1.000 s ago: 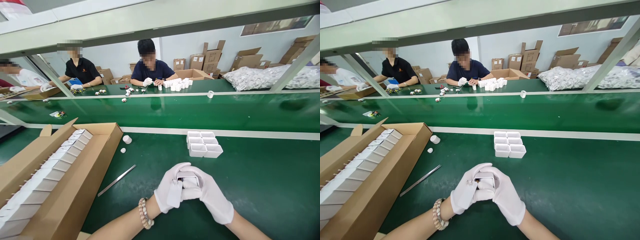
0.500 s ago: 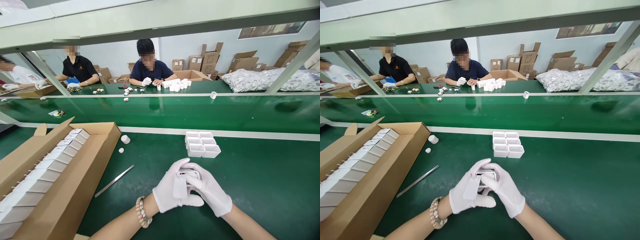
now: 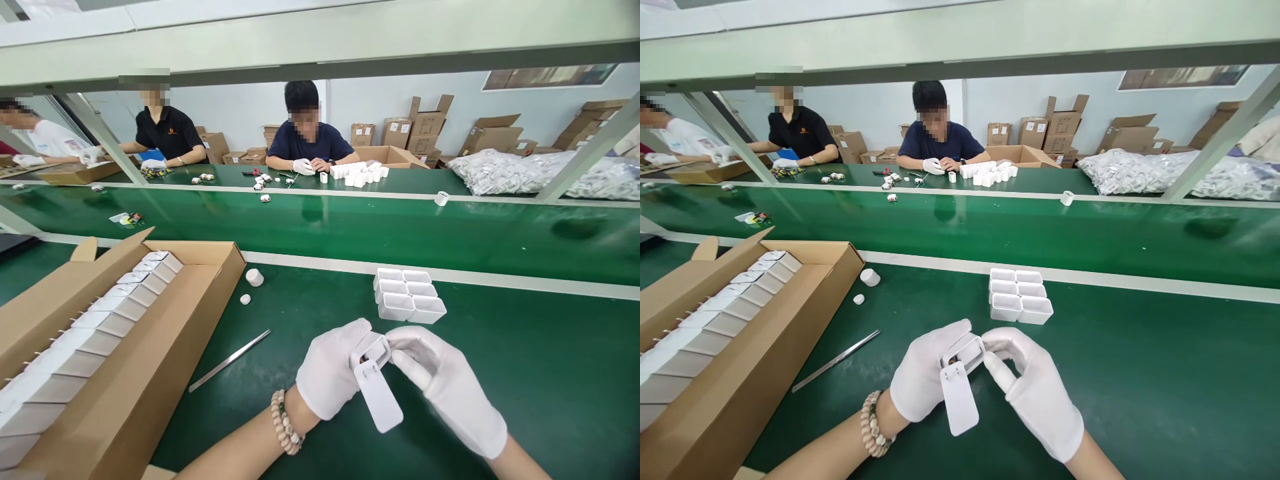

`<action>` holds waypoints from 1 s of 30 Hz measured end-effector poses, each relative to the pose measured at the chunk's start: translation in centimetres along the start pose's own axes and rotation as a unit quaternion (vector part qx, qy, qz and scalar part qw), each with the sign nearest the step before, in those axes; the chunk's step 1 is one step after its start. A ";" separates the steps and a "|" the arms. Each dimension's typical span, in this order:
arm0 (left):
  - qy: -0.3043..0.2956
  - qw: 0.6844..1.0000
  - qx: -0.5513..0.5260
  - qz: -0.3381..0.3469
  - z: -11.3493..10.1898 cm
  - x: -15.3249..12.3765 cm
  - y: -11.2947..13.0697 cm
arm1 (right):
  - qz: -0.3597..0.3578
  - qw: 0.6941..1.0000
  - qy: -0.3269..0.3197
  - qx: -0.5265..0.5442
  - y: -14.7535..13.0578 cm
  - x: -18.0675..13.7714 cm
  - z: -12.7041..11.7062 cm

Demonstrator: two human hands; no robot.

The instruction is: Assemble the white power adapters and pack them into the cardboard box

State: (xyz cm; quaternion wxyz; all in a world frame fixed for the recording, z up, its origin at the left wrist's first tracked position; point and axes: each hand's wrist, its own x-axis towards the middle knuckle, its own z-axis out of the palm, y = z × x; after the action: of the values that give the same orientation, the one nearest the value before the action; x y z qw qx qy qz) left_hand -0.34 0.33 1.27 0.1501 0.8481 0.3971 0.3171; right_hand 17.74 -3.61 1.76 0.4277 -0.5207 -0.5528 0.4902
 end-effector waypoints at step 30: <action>-0.147 0.986 -0.060 0.047 0.1 0.5 0.1 | 0.079 0.985 -0.097 0.117 0.3 1.0 -0.7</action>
State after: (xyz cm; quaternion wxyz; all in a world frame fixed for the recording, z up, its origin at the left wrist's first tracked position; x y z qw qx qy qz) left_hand 0.03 0.69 1.44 0.2425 0.8926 0.3105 0.2193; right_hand 18.38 -2.58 1.50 0.3894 -0.4594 -0.4878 0.6320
